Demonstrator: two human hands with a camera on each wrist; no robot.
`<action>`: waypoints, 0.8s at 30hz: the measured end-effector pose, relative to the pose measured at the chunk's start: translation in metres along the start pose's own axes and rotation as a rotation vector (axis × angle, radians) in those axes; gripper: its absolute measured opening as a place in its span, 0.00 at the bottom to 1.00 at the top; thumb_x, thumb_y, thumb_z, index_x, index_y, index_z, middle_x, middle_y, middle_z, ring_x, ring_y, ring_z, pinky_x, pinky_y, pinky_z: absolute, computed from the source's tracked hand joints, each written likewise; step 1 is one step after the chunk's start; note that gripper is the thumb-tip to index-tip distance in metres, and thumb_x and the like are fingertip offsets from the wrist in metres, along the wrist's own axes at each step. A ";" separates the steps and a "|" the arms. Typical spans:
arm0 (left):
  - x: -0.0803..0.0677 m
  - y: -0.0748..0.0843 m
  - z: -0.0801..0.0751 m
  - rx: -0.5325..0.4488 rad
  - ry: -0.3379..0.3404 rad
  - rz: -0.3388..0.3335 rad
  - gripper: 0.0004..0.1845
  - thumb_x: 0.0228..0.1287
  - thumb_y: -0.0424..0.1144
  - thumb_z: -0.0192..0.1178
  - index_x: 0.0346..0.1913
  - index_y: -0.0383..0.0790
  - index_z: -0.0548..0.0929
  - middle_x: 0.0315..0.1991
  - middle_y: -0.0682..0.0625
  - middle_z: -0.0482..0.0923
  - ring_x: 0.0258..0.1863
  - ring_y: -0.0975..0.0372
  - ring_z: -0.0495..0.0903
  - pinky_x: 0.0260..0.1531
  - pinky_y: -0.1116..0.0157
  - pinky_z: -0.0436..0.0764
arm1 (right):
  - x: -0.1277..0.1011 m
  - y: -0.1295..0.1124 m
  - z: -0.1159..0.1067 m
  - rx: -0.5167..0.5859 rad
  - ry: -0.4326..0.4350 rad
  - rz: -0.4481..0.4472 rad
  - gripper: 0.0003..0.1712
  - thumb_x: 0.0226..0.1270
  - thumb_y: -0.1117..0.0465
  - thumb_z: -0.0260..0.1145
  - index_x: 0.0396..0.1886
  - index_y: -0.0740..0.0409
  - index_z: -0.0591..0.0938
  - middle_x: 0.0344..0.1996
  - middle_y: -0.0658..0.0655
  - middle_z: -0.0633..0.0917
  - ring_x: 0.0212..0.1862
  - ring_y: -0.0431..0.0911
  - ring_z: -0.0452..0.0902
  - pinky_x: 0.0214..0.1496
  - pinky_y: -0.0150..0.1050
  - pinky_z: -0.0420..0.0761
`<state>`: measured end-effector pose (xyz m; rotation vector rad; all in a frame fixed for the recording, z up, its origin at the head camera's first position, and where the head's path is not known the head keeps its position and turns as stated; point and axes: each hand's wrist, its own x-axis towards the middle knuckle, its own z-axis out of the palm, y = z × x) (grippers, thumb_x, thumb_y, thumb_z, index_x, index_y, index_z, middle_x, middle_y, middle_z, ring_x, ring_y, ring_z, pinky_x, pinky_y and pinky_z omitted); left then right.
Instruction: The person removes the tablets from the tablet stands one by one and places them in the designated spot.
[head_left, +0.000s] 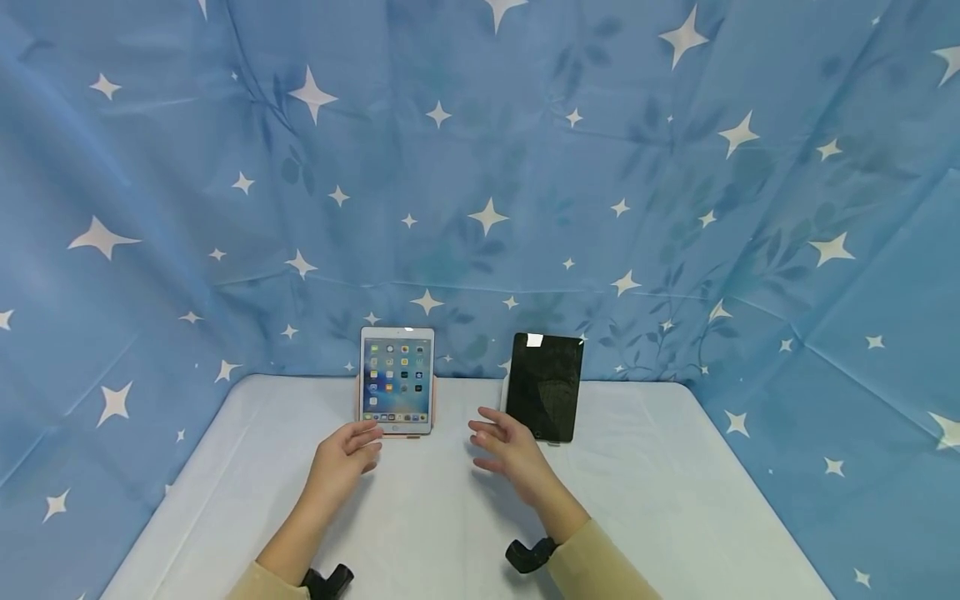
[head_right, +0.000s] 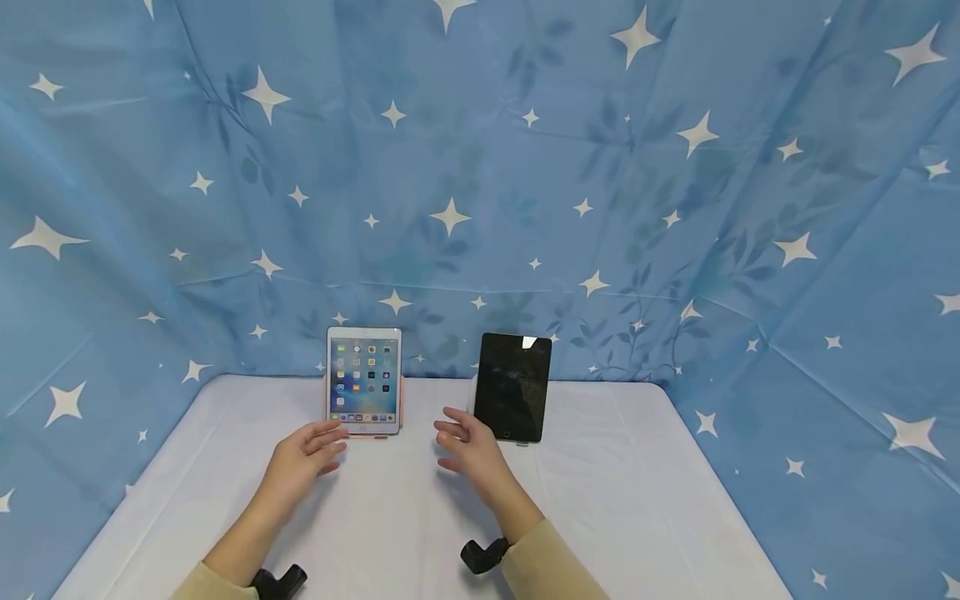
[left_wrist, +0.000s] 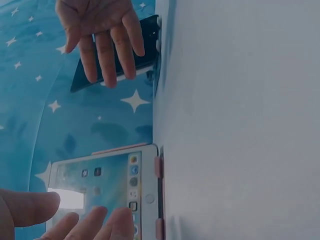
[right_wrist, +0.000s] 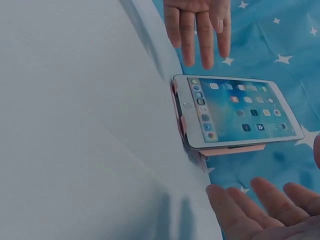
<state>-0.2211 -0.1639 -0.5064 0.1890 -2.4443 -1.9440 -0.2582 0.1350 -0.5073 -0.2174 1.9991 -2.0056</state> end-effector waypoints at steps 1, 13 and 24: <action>0.002 0.001 -0.002 -0.005 0.002 -0.010 0.25 0.80 0.33 0.60 0.75 0.34 0.75 0.70 0.35 0.81 0.68 0.44 0.83 0.53 0.62 0.92 | 0.002 -0.001 0.001 0.004 0.002 -0.002 0.32 0.86 0.60 0.60 0.83 0.61 0.65 0.78 0.72 0.72 0.78 0.67 0.71 0.70 0.59 0.85; 0.023 0.007 -0.028 -0.053 0.006 -0.064 0.26 0.83 0.35 0.57 0.79 0.36 0.71 0.73 0.39 0.79 0.70 0.46 0.82 0.59 0.60 0.90 | 0.026 -0.015 0.008 0.024 0.046 -0.030 0.30 0.84 0.62 0.62 0.80 0.61 0.69 0.73 0.71 0.78 0.72 0.61 0.80 0.69 0.55 0.86; 0.045 0.009 -0.040 -0.115 0.056 -0.061 0.27 0.85 0.31 0.52 0.81 0.34 0.67 0.76 0.35 0.74 0.73 0.44 0.79 0.58 0.64 0.90 | 0.047 -0.022 0.012 0.047 0.068 -0.027 0.28 0.84 0.63 0.62 0.79 0.61 0.71 0.72 0.68 0.80 0.63 0.49 0.85 0.71 0.57 0.85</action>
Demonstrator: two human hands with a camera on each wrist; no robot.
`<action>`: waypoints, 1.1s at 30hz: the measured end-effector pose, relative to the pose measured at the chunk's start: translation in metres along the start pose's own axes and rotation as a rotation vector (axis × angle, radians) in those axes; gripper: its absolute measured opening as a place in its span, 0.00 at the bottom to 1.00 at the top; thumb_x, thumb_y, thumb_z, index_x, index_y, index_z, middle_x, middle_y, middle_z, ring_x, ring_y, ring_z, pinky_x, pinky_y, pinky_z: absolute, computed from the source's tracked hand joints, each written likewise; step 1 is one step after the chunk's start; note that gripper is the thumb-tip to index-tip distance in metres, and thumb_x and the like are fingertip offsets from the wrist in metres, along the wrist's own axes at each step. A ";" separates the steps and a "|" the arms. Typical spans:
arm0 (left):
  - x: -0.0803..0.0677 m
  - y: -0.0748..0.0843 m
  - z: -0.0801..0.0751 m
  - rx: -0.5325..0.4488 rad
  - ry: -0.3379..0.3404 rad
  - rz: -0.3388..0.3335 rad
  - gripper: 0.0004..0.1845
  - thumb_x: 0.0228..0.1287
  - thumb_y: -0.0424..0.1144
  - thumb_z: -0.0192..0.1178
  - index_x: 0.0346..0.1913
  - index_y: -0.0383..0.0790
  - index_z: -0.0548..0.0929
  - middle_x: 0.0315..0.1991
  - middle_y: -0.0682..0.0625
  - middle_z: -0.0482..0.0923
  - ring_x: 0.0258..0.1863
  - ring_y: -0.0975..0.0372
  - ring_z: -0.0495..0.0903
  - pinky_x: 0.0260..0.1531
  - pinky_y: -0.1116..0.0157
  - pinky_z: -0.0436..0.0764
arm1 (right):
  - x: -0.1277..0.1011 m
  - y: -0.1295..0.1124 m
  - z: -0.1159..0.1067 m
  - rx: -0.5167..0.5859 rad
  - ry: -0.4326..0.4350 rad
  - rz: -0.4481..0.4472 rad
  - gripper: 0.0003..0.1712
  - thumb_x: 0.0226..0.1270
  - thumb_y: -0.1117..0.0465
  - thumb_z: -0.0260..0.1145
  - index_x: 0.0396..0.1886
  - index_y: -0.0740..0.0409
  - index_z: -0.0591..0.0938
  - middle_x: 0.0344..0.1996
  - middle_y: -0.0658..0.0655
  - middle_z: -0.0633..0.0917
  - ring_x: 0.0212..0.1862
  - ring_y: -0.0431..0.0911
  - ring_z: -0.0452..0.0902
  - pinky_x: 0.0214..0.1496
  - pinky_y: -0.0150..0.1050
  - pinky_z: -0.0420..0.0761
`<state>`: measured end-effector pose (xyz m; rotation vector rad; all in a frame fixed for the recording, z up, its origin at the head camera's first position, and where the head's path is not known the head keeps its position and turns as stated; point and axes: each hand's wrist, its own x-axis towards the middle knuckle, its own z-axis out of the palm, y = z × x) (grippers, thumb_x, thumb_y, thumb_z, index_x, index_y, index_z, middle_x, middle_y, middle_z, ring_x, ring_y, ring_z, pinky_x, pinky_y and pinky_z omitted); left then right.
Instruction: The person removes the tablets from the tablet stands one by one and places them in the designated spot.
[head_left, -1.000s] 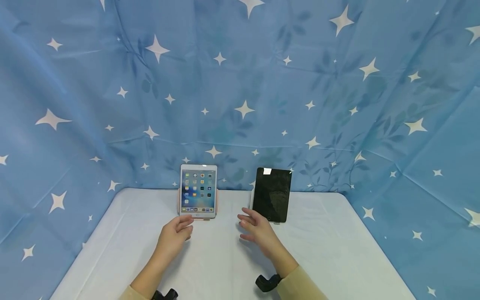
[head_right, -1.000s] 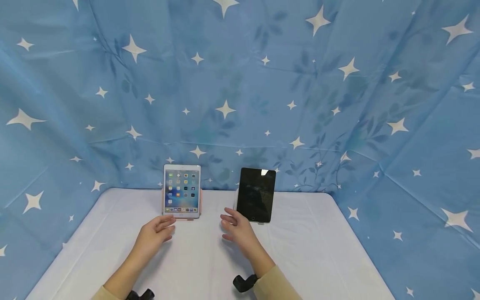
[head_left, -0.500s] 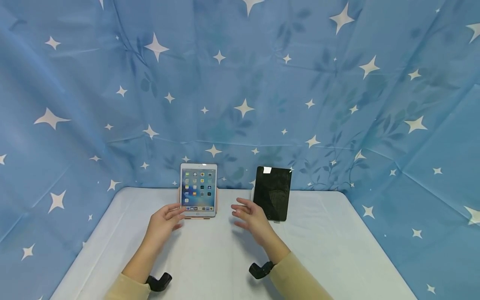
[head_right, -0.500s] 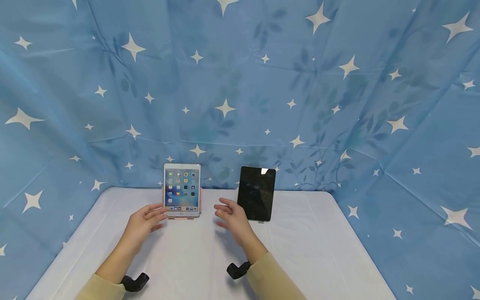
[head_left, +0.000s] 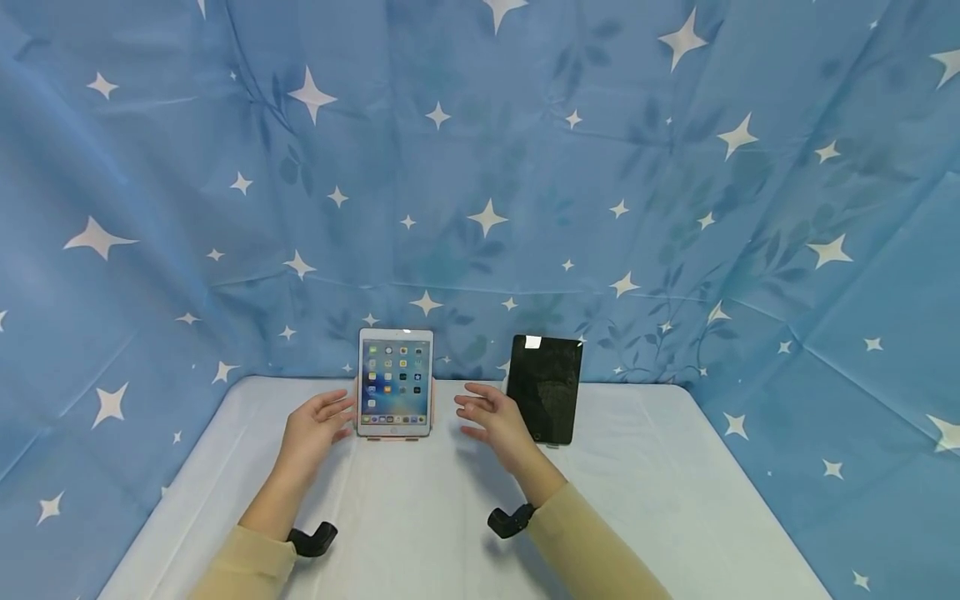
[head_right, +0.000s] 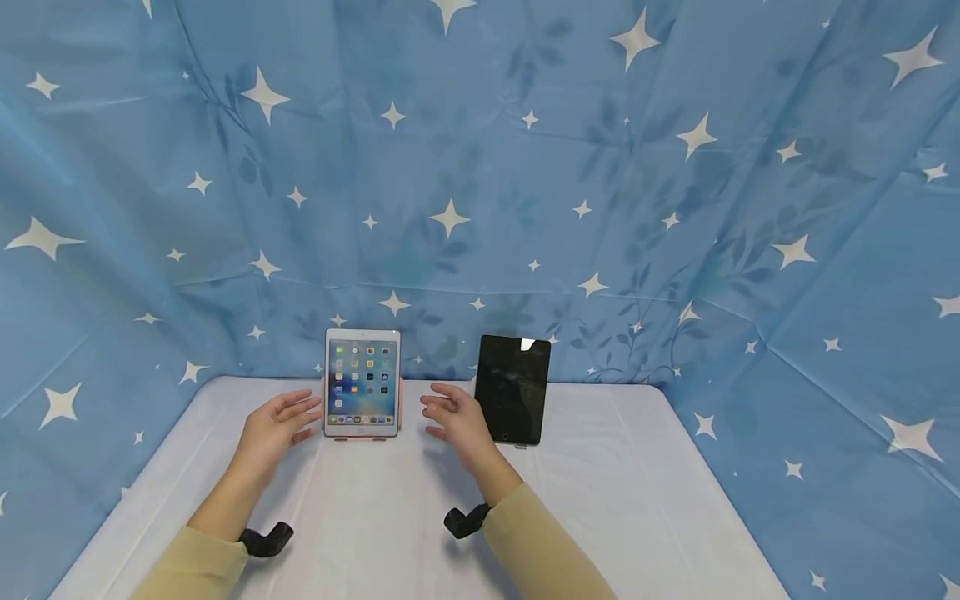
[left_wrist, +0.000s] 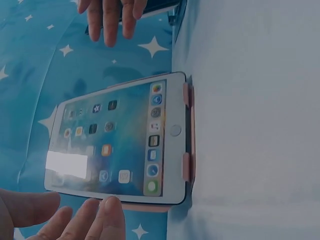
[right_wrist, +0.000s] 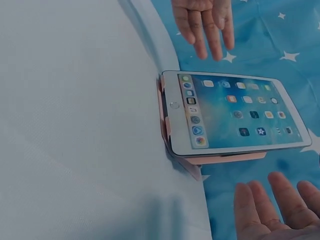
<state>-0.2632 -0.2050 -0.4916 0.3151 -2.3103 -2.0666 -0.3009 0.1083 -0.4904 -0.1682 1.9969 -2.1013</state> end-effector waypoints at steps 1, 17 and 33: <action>0.002 0.000 -0.001 -0.005 0.004 -0.002 0.27 0.85 0.31 0.52 0.81 0.34 0.67 0.77 0.35 0.74 0.73 0.44 0.79 0.57 0.65 0.90 | 0.001 0.000 0.001 0.000 0.002 0.000 0.28 0.84 0.63 0.62 0.78 0.62 0.71 0.72 0.69 0.80 0.63 0.49 0.86 0.71 0.57 0.85; 0.033 0.005 -0.019 -0.049 -0.006 0.004 0.29 0.85 0.35 0.53 0.83 0.37 0.64 0.79 0.39 0.72 0.77 0.47 0.75 0.64 0.64 0.87 | 0.023 -0.012 0.007 -0.028 -0.002 -0.005 0.27 0.85 0.61 0.61 0.78 0.59 0.72 0.71 0.65 0.82 0.68 0.55 0.83 0.72 0.56 0.85; 0.058 0.023 -0.030 -0.031 -0.114 0.014 0.33 0.86 0.35 0.54 0.86 0.39 0.58 0.82 0.40 0.67 0.80 0.47 0.71 0.70 0.60 0.84 | 0.049 -0.028 0.012 0.000 0.024 -0.020 0.28 0.84 0.64 0.61 0.79 0.59 0.71 0.72 0.65 0.81 0.74 0.64 0.76 0.73 0.56 0.84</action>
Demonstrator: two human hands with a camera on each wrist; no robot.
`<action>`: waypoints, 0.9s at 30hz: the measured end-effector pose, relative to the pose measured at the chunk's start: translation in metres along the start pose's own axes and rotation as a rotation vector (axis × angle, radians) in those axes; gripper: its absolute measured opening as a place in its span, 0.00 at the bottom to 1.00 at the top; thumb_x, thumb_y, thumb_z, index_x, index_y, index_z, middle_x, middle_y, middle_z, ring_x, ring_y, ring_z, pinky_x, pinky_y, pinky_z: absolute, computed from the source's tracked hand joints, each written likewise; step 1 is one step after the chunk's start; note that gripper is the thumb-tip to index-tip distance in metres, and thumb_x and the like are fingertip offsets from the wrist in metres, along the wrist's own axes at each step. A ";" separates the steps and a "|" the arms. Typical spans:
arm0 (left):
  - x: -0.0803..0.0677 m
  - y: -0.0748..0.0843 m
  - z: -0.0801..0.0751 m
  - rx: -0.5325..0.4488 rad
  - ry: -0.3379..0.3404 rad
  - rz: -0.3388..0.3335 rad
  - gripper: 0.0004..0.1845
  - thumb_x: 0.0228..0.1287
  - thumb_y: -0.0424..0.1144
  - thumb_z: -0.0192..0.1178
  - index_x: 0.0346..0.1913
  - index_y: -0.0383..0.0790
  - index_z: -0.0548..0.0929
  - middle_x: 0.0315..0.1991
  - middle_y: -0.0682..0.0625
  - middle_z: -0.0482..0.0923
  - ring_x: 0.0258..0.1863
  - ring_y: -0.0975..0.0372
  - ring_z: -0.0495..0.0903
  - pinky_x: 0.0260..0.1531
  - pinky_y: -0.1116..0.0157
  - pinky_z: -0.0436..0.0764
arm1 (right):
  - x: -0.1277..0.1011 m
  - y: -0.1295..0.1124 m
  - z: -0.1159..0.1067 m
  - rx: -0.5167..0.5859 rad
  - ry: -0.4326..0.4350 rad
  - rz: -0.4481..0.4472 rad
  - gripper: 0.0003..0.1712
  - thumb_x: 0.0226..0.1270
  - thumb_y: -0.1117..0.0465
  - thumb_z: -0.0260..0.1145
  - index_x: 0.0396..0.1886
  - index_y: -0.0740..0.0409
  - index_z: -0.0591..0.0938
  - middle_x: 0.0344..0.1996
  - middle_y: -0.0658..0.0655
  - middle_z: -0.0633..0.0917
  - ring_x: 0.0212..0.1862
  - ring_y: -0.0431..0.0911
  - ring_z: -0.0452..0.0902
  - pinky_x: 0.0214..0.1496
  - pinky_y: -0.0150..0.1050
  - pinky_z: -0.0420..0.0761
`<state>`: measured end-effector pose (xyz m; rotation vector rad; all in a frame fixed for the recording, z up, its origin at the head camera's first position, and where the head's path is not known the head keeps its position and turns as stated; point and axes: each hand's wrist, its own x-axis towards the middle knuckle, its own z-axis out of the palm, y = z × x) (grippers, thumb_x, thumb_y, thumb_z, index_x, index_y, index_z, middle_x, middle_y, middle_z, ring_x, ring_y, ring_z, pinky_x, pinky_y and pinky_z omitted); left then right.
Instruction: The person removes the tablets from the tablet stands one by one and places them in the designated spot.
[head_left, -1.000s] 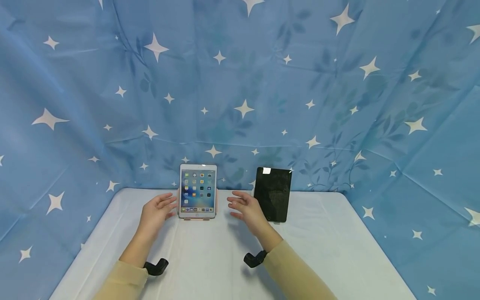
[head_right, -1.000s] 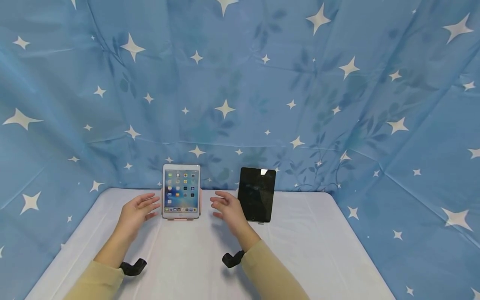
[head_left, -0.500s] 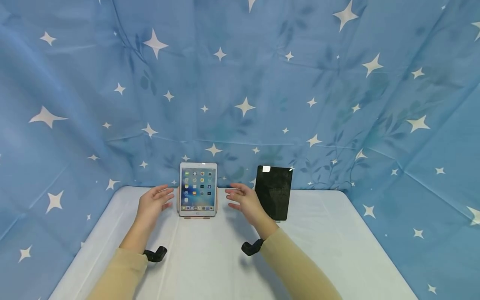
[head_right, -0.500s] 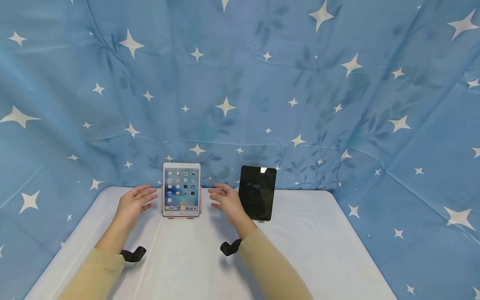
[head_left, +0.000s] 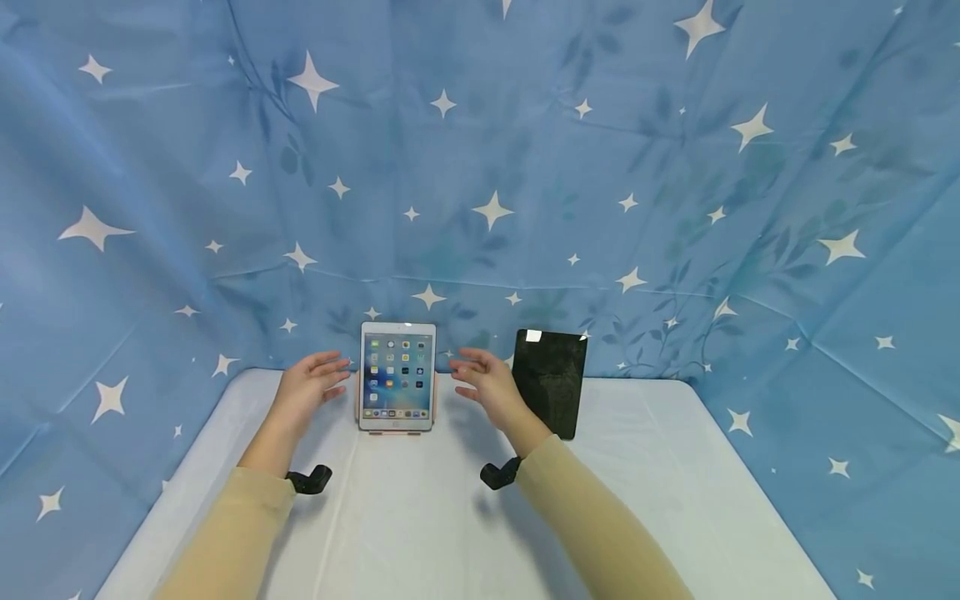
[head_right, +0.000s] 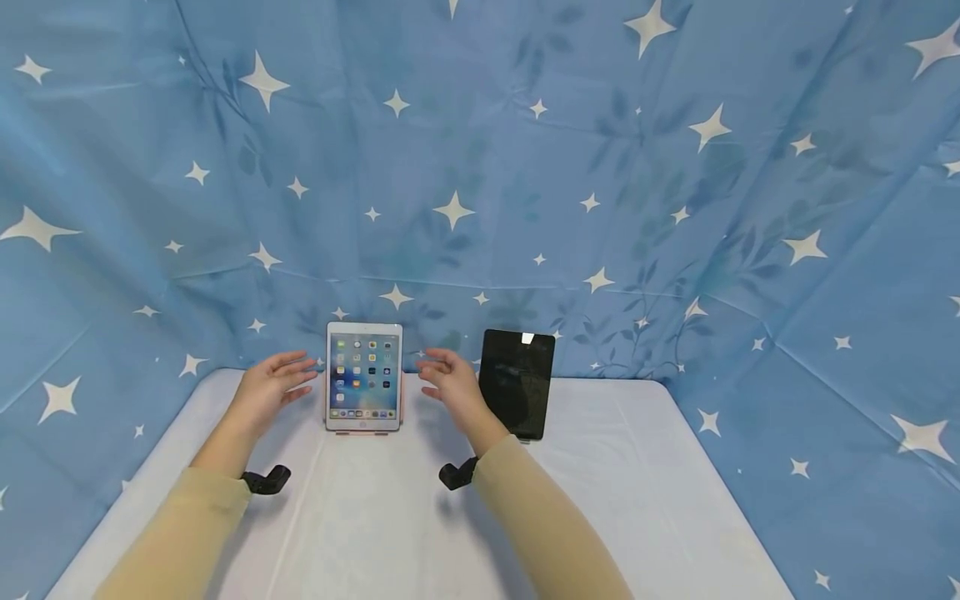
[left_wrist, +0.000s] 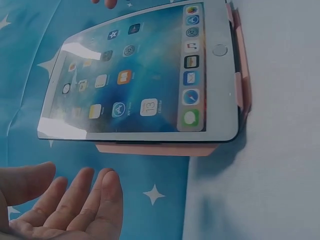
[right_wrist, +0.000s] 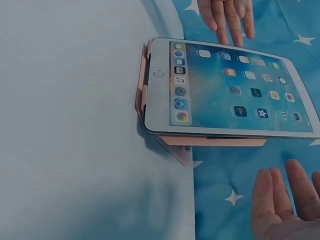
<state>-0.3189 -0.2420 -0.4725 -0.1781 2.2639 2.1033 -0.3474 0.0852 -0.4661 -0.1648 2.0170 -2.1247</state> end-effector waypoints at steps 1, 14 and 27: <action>0.001 0.001 0.000 0.002 -0.002 0.003 0.33 0.86 0.35 0.53 0.86 0.39 0.58 0.82 0.40 0.67 0.80 0.47 0.70 0.70 0.60 0.84 | 0.001 -0.001 0.001 -0.004 0.001 -0.003 0.28 0.84 0.64 0.61 0.79 0.60 0.71 0.72 0.66 0.81 0.74 0.64 0.76 0.73 0.56 0.84; 0.014 0.016 0.000 0.020 -0.030 0.033 0.33 0.85 0.34 0.54 0.86 0.39 0.58 0.83 0.39 0.65 0.81 0.45 0.69 0.75 0.54 0.80 | 0.022 -0.014 0.014 -0.002 0.015 0.006 0.31 0.83 0.62 0.63 0.81 0.59 0.70 0.71 0.62 0.82 0.72 0.57 0.79 0.73 0.53 0.84; 0.027 0.026 0.003 0.013 -0.080 0.036 0.32 0.84 0.34 0.54 0.85 0.41 0.61 0.81 0.37 0.67 0.79 0.45 0.71 0.74 0.56 0.80 | 0.035 -0.016 0.019 0.013 0.029 0.019 0.27 0.82 0.65 0.63 0.77 0.58 0.74 0.68 0.63 0.84 0.66 0.56 0.83 0.70 0.53 0.86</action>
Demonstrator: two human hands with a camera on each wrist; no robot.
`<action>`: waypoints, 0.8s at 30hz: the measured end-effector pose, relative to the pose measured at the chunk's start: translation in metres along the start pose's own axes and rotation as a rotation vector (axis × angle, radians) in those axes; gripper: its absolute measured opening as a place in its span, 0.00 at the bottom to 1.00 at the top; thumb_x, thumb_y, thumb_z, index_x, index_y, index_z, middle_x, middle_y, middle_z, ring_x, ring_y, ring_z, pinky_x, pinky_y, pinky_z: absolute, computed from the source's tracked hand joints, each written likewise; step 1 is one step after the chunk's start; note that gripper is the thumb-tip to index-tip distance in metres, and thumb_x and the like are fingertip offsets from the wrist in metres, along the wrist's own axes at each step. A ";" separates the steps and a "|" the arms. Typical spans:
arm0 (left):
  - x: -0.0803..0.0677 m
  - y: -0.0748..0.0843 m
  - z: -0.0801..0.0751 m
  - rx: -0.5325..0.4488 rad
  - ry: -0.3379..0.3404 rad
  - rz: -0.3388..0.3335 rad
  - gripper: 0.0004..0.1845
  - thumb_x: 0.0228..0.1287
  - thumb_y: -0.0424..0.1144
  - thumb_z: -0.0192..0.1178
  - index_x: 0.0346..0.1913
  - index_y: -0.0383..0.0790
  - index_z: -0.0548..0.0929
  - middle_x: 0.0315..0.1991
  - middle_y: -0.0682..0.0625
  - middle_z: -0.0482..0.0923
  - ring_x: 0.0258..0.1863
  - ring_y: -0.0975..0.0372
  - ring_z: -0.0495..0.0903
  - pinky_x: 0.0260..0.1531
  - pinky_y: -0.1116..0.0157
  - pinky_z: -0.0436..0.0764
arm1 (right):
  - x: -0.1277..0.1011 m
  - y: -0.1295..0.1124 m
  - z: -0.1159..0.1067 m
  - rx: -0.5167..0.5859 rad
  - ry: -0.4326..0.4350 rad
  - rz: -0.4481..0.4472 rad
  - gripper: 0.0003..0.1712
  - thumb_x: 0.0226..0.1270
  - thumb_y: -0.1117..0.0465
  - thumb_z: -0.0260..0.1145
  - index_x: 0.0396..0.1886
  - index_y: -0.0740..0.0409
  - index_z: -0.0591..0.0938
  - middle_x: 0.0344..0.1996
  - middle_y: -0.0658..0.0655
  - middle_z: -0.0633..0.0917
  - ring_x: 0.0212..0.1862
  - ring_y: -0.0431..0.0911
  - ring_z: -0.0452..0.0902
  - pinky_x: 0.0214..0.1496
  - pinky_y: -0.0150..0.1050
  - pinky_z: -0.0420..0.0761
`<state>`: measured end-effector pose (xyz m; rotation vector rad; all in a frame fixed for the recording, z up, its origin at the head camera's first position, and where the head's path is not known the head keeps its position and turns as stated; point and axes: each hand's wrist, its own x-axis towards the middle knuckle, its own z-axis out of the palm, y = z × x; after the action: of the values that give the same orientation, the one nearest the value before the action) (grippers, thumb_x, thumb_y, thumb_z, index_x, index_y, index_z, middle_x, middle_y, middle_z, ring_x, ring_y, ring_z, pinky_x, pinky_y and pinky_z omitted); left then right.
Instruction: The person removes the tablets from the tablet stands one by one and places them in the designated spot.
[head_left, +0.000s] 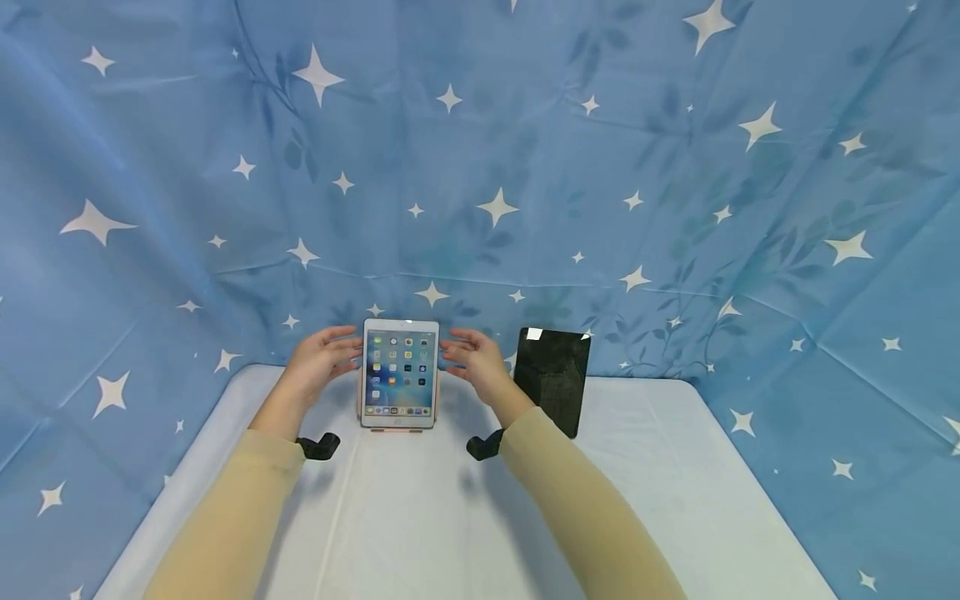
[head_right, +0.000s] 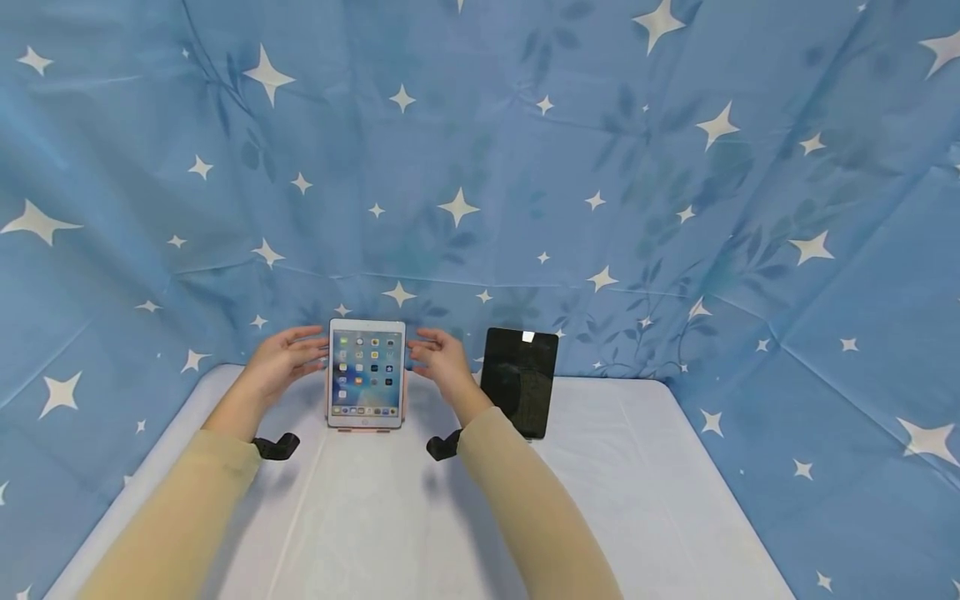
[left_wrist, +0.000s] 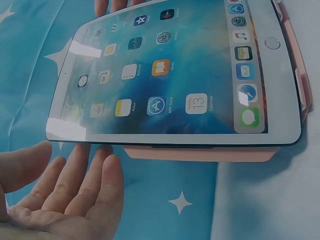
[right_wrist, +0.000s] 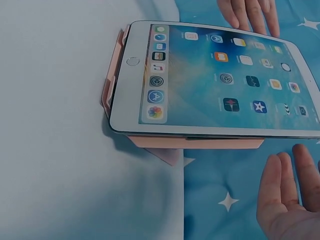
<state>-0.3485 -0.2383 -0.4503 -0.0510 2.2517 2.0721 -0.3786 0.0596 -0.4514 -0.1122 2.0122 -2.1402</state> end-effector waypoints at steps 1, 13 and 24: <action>0.001 0.001 0.000 0.004 -0.002 -0.003 0.32 0.84 0.34 0.54 0.85 0.41 0.61 0.81 0.37 0.67 0.79 0.45 0.71 0.74 0.55 0.80 | 0.001 0.000 0.000 -0.002 0.000 -0.003 0.27 0.82 0.66 0.63 0.77 0.59 0.74 0.67 0.64 0.84 0.65 0.56 0.83 0.70 0.54 0.86; 0.009 0.005 0.001 0.007 0.017 -0.022 0.32 0.82 0.32 0.58 0.84 0.40 0.64 0.78 0.35 0.71 0.68 0.52 0.81 0.69 0.61 0.84 | 0.007 0.000 0.003 0.000 0.015 -0.003 0.25 0.79 0.67 0.67 0.72 0.58 0.78 0.61 0.64 0.86 0.61 0.53 0.87 0.70 0.51 0.87; 0.012 0.007 0.003 -0.002 0.075 -0.056 0.28 0.79 0.39 0.65 0.78 0.41 0.75 0.62 0.42 0.83 0.46 0.66 0.89 0.63 0.56 0.89 | 0.010 0.000 0.011 -0.004 0.065 -0.007 0.18 0.75 0.71 0.69 0.61 0.60 0.85 0.46 0.57 0.86 0.48 0.46 0.87 0.59 0.45 0.92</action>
<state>-0.3613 -0.2343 -0.4450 -0.1918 2.2621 2.0782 -0.3863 0.0471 -0.4513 -0.0508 2.0537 -2.1711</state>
